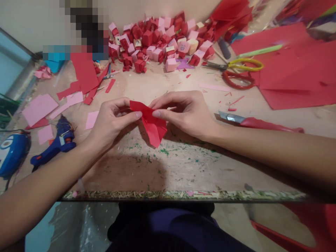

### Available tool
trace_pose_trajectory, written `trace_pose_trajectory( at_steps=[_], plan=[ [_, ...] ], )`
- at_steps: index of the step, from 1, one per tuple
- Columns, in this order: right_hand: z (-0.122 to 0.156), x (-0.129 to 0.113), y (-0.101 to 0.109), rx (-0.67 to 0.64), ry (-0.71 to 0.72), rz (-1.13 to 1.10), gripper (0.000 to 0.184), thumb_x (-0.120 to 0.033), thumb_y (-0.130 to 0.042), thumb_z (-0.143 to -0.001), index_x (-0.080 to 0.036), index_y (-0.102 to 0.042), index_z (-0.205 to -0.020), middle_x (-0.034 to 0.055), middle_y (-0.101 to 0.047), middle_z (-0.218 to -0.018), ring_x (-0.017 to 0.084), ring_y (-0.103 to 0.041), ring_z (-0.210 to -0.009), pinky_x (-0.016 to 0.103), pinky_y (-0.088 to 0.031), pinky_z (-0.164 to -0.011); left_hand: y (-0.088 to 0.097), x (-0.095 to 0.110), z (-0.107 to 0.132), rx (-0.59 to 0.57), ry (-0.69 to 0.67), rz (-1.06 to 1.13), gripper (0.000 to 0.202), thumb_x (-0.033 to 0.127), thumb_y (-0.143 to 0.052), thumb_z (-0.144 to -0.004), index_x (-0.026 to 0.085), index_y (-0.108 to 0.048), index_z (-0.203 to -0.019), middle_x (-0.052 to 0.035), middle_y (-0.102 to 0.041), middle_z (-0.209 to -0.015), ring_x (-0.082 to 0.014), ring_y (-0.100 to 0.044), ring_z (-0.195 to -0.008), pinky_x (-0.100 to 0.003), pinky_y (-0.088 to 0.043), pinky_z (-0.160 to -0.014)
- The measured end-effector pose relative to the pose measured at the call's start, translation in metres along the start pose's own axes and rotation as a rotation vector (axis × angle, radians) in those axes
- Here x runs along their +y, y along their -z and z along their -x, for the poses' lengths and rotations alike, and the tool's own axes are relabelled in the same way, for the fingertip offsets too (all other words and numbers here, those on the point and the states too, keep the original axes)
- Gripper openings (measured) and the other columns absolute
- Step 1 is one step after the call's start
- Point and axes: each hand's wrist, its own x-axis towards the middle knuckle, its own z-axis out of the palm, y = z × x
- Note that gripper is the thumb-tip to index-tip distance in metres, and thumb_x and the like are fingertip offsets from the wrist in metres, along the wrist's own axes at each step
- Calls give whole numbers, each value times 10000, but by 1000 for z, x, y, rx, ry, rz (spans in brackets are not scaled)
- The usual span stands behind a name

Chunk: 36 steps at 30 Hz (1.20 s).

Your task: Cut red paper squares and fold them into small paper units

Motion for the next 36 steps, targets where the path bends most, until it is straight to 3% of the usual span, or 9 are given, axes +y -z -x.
trace_pose_trajectory(
  at_steps=[8, 14, 18, 24, 30, 33, 36],
  plan=[
    [1, 1, 1, -99, 59, 62, 90, -250, -768, -919, -177, -810, -952, 89, -799, -1168, 204, -732, -1006, 273, -586, -718, 0, -2, 1, -12, -45, -11, 229, 290, -974, -719, 209, -790, -831, -16, -781, -837, -144, -724, -740, -219, -580, -660],
    [-1, 2, 1, -113, 43, 33, 68, -246, -766, -924, -192, -794, -892, 72, -794, -1067, 204, -724, -955, 324, -598, -789, 3, -6, 0, -56, -119, -96, 151, 293, -926, -804, 226, -817, -886, -31, -788, -855, -144, -720, -746, -231, -568, -642],
    [-1, 1, 1, -101, 5, 12, 73, -249, -772, -916, -186, -784, -880, 68, -775, -1023, 196, -708, -916, 335, -595, -800, 4, -6, 1, -78, -186, -152, 79, 280, -880, -862, 243, -831, -912, -36, -802, -939, -168, -749, -833, -280, -619, -726],
    [1, -1, -2, -84, -35, 14, 85, -240, -770, -911, -170, -742, -871, 43, -753, -958, 171, -704, -875, 304, -593, -780, -1, -5, 4, -75, -228, -213, 73, 231, -885, -849, 243, -842, -906, -23, -809, -941, -167, -761, -851, -288, -633, -777],
    [0, 0, -1, -102, -1, -30, 91, -252, -760, -933, -166, -755, -901, 52, -752, -1013, 168, -705, -899, 297, -589, -788, -1, -4, 4, -69, -238, -222, 85, 295, -874, -878, 238, -831, -922, -26, -808, -924, -173, -761, -842, -291, -633, -754],
    [-1, 0, 0, -78, -65, -76, 59, -232, -767, -916, -174, -755, -917, 43, -764, -999, 172, -713, -877, 308, -591, -799, 0, -4, 3, -54, -237, -214, 101, 302, -887, -867, 238, -822, -911, -31, -808, -917, -173, -757, -834, -280, -626, -719],
    [-2, 0, 0, -62, -154, -140, 77, -222, -790, -886, -188, -744, -939, 22, -763, -958, 165, -715, -814, 289, -579, -711, 0, -4, 3, -55, -228, -184, 171, 327, -928, -818, 238, -813, -907, -33, -811, -934, -180, -763, -829, -279, -626, -696]
  ],
)
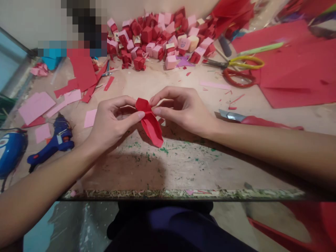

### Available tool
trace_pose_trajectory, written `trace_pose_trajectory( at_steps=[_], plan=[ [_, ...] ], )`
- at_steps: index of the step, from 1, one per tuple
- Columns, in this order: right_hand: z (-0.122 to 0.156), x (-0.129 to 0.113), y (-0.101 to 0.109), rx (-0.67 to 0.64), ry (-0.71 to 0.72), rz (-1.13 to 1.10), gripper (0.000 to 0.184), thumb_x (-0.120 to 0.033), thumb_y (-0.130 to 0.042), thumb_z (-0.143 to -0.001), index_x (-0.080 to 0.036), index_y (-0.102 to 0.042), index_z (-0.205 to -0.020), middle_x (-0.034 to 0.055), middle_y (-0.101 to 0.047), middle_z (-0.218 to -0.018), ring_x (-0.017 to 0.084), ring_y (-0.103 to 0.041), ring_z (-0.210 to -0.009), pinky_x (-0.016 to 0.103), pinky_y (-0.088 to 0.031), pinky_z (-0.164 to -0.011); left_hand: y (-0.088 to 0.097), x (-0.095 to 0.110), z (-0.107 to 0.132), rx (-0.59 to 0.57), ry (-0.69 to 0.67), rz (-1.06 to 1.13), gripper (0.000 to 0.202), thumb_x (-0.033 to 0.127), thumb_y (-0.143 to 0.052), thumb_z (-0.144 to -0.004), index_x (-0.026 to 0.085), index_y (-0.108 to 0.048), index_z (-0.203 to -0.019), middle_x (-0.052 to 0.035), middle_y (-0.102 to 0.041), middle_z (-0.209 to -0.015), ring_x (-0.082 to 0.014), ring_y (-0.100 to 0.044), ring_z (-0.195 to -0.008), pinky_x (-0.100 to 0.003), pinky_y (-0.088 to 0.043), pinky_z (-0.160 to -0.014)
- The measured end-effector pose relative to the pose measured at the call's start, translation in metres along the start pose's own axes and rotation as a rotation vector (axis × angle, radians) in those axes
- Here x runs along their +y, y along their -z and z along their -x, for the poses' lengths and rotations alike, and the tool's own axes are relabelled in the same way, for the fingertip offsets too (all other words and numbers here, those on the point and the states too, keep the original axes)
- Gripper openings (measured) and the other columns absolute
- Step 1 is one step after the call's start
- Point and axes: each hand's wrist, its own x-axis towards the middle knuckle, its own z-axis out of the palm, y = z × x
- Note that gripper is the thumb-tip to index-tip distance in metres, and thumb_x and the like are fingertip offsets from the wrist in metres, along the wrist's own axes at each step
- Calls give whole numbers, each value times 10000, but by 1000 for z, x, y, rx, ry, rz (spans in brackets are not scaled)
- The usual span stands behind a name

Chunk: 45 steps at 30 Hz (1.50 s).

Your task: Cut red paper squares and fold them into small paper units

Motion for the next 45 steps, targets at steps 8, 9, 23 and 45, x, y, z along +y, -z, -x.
trace_pose_trajectory(
  at_steps=[8, 9, 23, 45],
  plan=[
    [-3, 2, 1, -24, 33, -18, 37, -192, -809, -871, -180, -775, -876, 22, -773, -900, 165, -719, -825, 302, -593, -777, -3, 2, 2, 3, -46, -84, 137, 296, -884, -838, 208, -806, -908, -28, -813, -901, -179, -774, -797, -278, -647, -728],
    [-3, 2, 1, -17, 30, -7, 31, -184, -807, -871, -178, -777, -870, 22, -773, -893, 163, -715, -819, 300, -592, -776, -4, 3, 3, 6, -62, -117, 123, 282, -874, -841, 204, -810, -912, -26, -814, -898, -178, -774, -798, -275, -650, -737],
    [-2, -1, 1, -10, 7, 90, 91, -267, -800, -873, -181, -789, -904, 37, -784, -921, 179, -707, -845, 316, -600, -802, -3, 6, 5, 88, -184, -473, 78, 212, -788, -882, 232, -838, -826, 4, -809, -807, -151, -718, -697, -240, -609, -650],
    [-2, -2, 0, -67, 31, 156, 169, -351, -768, -935, -193, -820, -963, 39, -792, -933, 192, -717, -877, 308, -576, -756, -2, 2, 6, 122, -229, -429, 76, 267, -833, -867, 223, -787, -827, -1, -790, -808, -159, -715, -717, -275, -605, -683]
  ],
)
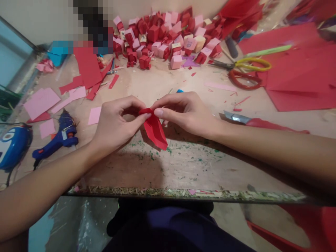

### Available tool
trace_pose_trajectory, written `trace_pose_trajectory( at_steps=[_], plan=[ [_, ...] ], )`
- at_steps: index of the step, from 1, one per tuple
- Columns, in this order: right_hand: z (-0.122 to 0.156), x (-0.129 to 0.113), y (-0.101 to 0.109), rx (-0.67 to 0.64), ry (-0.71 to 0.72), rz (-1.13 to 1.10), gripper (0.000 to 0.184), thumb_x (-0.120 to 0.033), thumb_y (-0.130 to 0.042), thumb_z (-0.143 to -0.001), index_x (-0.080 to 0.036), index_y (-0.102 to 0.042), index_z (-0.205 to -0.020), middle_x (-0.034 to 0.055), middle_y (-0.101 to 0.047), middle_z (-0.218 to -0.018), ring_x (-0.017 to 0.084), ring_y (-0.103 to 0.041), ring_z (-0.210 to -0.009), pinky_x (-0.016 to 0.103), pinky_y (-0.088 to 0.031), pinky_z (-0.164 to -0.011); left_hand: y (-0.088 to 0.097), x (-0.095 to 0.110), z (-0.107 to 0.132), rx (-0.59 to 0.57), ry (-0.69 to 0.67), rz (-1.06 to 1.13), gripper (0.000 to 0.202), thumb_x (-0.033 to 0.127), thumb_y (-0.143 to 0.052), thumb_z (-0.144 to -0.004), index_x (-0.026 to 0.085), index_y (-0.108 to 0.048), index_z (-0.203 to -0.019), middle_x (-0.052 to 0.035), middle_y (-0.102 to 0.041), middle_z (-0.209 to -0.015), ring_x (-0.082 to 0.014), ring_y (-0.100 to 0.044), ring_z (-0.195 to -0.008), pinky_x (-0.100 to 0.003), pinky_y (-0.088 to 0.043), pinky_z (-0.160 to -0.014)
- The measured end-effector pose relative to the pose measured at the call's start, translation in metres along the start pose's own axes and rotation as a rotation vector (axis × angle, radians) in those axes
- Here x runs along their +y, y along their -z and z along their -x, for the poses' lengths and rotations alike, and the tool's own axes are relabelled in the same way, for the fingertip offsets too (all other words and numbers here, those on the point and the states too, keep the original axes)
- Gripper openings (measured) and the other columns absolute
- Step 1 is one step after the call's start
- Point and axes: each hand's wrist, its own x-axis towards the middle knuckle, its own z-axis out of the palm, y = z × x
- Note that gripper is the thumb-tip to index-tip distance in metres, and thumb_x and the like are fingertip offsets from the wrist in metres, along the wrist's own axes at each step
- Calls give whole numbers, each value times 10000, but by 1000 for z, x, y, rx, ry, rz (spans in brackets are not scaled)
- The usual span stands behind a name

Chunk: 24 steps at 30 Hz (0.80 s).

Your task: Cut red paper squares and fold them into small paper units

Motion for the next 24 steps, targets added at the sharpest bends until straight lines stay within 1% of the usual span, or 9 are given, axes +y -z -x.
trace_pose_trajectory(
  at_steps=[3, 5, 9, 11, 13, 16, 18, 21, 24],
  plan=[
    [2, -1, -2, -6, -6, 11, 203, -360, -765, -933, -188, -819, -1025, 43, -797, -980, 194, -732, -889, 308, -589, -775, 1, 2, 0, -7, 1, -39, 81, 267, -821, -871, 225, -781, -815, 1, -790, -804, -163, -710, -707, -290, -595, -683],
    [5, -3, -4, 11, 10, 57, 251, -365, -760, -938, -188, -815, -1107, 64, -794, -1062, 212, -742, -929, 321, -601, -787, 1, 4, 0, 4, 6, -40, 58, 248, -811, -864, 223, -781, -821, 4, -786, -799, -158, -702, -700, -288, -587, -680],
    [14, -6, -7, 58, 117, 252, 412, -374, -775, -926, -214, -763, -1306, 112, -758, -1246, 265, -732, -1004, 404, -615, -862, -1, 3, -2, 21, 56, 2, 47, 187, -778, -843, 212, -764, -806, 12, -758, -752, -144, -676, -659, -269, -553, -615],
    [17, -6, -7, 44, 187, 352, 409, -321, -744, -927, -231, -749, -1326, 114, -755, -1278, 287, -724, -1035, 464, -591, -944, -2, 2, -2, 28, 63, 9, 53, 178, -768, -838, 208, -750, -798, 11, -750, -747, -144, -670, -656, -264, -539, -595],
    [17, -6, -7, 26, 230, 432, 412, -229, -693, -903, -239, -750, -1311, 108, -763, -1279, 314, -710, -1092, 507, -553, -1007, -2, 2, -2, 46, 49, -13, 42, 182, -763, -836, 206, -746, -806, 9, -748, -761, -147, -670, -670, -268, -545, -608],
    [16, -6, -7, 14, 247, 519, 457, -147, -645, -831, -232, -761, -1265, 98, -782, -1238, 339, -686, -1131, 525, -516, -1025, -2, 2, 0, 51, 23, -45, 33, 181, -758, -828, 208, -747, -813, 7, -748, -777, -152, -670, -687, -282, -567, -652],
    [14, -6, -8, 26, 226, 559, 397, -151, -634, -833, -229, -779, -1195, 87, -799, -1163, 331, -690, -1085, 510, -508, -999, -2, 2, 1, 30, 15, -35, 37, 181, -758, -826, 212, -747, -809, 7, -749, -786, -156, -673, -696, -290, -574, -672],
    [11, -5, -10, 69, 157, 573, 238, -189, -620, -900, -234, -802, -1046, 67, -806, -1002, 289, -698, -956, 461, -506, -916, -2, 2, 2, 12, 8, -20, 43, 181, -761, -828, 216, -746, -806, 8, -748, -792, -160, -678, -706, -298, -577, -684],
    [10, -5, -11, 99, 111, 572, 197, -224, -603, -950, -212, -798, -921, 66, -781, -868, 256, -669, -857, 427, -485, -838, -3, 3, 2, 26, -9, -33, 55, 166, -749, -832, 215, -745, -808, 8, -749, -796, -155, -676, -709, -290, -577, -682]
  ],
)
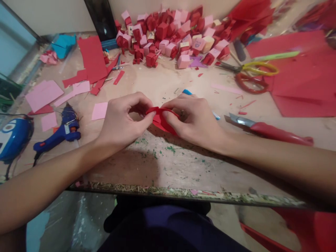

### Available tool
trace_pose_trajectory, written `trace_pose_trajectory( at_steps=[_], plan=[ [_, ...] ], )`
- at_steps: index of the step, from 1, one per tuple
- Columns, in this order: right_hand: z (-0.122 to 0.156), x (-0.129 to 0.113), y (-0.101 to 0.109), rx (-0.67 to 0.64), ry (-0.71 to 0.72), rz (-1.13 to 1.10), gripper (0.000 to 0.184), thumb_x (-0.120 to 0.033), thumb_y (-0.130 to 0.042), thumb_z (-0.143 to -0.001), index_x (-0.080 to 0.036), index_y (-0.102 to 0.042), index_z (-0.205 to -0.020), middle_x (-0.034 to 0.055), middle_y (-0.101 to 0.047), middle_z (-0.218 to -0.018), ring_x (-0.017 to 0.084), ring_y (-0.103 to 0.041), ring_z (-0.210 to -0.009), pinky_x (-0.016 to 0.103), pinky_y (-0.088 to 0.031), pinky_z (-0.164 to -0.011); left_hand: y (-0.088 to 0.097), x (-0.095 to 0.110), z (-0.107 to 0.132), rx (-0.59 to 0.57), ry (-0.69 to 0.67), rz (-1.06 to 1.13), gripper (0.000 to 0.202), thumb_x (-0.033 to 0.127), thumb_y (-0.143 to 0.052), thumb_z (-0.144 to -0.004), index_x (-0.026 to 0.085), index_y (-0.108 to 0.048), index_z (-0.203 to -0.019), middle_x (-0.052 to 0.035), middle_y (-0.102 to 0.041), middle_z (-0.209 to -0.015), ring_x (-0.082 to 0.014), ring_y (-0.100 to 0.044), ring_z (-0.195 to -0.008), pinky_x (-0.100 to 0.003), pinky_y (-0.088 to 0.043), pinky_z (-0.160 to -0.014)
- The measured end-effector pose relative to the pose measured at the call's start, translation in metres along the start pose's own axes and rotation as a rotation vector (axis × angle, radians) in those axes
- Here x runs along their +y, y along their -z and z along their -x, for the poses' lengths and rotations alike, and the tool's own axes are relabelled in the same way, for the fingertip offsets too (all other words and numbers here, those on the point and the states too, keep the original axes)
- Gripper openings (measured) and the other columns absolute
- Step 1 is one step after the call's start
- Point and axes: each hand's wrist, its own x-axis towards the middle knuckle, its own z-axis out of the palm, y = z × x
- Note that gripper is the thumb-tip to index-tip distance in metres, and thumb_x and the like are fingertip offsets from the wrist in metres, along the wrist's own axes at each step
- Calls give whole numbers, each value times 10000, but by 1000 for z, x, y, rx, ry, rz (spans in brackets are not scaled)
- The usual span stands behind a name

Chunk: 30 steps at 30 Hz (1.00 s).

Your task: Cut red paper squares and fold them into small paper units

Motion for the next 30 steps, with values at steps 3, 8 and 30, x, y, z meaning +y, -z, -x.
trace_pose_trajectory(
  at_steps=[3, 8, 30],
  plan=[
    [-1, 0, 0, -13, -16, 9, 170, -237, -631, -934, -185, -787, -890, 60, -740, -783, 233, -622, -809, 393, -450, -773, 0, 1, 0, 8, -21, -5, 62, 157, -736, -839, 209, -738, -804, 5, -751, -800, -153, -680, -721, -282, -579, -687],
    [-2, 0, -1, -37, -63, -45, 96, -196, -667, -868, -177, -759, -851, 26, -695, -736, 175, -570, -706, 343, -406, -689, 0, 2, 1, -6, -19, -26, 53, 194, -743, -854, 213, -738, -804, -2, -754, -805, -160, -684, -724, -288, -587, -695],
    [-3, -3, 1, -58, -53, -12, 190, -331, -761, -900, -162, -741, -816, -1, -642, -686, 141, -526, -666, 322, -374, -710, -1, -2, 2, 24, -160, -119, 105, 107, -742, -834, 208, -726, -812, 19, -735, -788, -138, -661, -714, -264, -553, -666]
  ],
)
